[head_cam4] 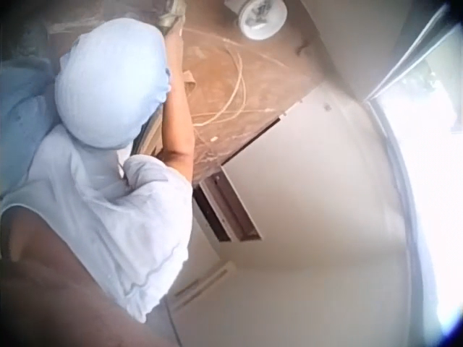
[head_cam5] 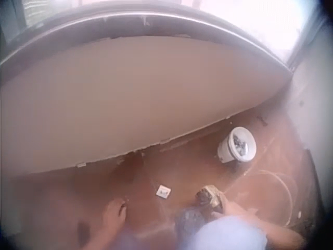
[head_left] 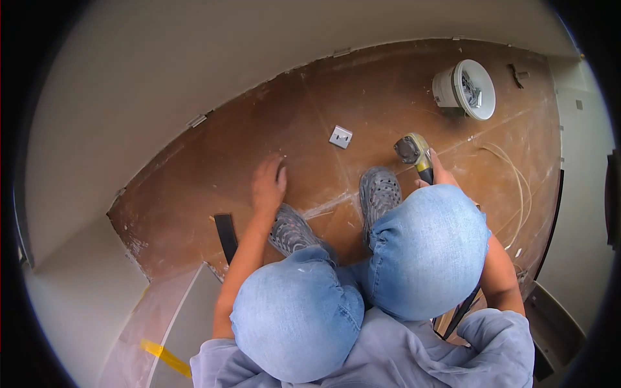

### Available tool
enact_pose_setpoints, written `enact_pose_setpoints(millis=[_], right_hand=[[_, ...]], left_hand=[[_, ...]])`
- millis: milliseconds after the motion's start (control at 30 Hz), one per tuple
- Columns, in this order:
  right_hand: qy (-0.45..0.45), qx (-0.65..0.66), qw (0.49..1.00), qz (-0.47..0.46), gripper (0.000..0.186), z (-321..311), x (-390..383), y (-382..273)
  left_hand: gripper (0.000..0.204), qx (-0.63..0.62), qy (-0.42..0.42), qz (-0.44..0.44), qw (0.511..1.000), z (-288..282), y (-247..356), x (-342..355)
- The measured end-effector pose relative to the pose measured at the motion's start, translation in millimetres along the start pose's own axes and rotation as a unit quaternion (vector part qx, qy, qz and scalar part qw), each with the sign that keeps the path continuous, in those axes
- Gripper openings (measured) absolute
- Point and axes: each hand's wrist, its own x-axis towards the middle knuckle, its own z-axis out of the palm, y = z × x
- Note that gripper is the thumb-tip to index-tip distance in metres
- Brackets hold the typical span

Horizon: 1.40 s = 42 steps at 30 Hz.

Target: Measure, cut, and attach black baseboard trim to a wall using a nail gun and metal clips.

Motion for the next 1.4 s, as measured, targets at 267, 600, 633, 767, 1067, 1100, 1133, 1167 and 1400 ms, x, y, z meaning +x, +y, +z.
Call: enact_pose_setpoints(millis=[267, 600, 633, 767, 1067, 1100, 1133, 1167, 1400], right_hand=[[0.044, 0.049, 0.997, 0.039, 0.086, 6.8, -2.2, 78.7], [0.084, 0.067, 0.993, 0.053, 0.085, -9.0, -23.2, 108.7], [0.086, 0.079, 0.992, 0.056, 0.084, -6.2, -20.7, 109.2], [0.084, 0.096, 0.988, 0.084, 0.083, -5.7, -23.8, 119.6], [0.146, 0.236, 0.956, 0.094, 0.086, -36.0, -8.9, 141.3], [0.172, 0.278, 0.943, 0.065, 0.091, -30.9, -0.6, 155.8], [0.184, 0.332, 0.922, 0.076, 0.092, -32.8, 7.0, 159.1], [0.199, 0.384, 0.897, 0.089, 0.094, -35.0, 12.0, 159.7], [0.348, 0.524, 0.767, 0.125, 0.032, -101.0, 73.7, 196.2]], left_hand=[[0.062, 0.233, 0.021, -0.307, 0.923, -99.7, -67.8, -165.1], [0.063, 0.109, -0.053, -0.431, 0.894, -120.0, -135.8, -206.1], [0.069, 0.092, -0.056, -0.432, 0.895, -127.4, -143.9, -207.9], [0.067, 0.091, -0.087, -0.415, 0.901, -121.2, -131.1, -202.6], [0.066, 0.112, -0.040, -0.386, 0.915, -83.1, -113.6, -194.3], [0.067, 0.071, -0.018, -0.388, 0.919, -90.7, -127.7, -206.8], [0.066, 0.086, -0.053, -0.392, 0.914, -88.8, -137.7, -214.1], [0.065, 0.100, -0.093, -0.391, 0.910, -88.4, -144.7, -220.3], [0.045, 0.055, -0.164, -0.360, 0.917, -106.0, -187.9, -244.5]])
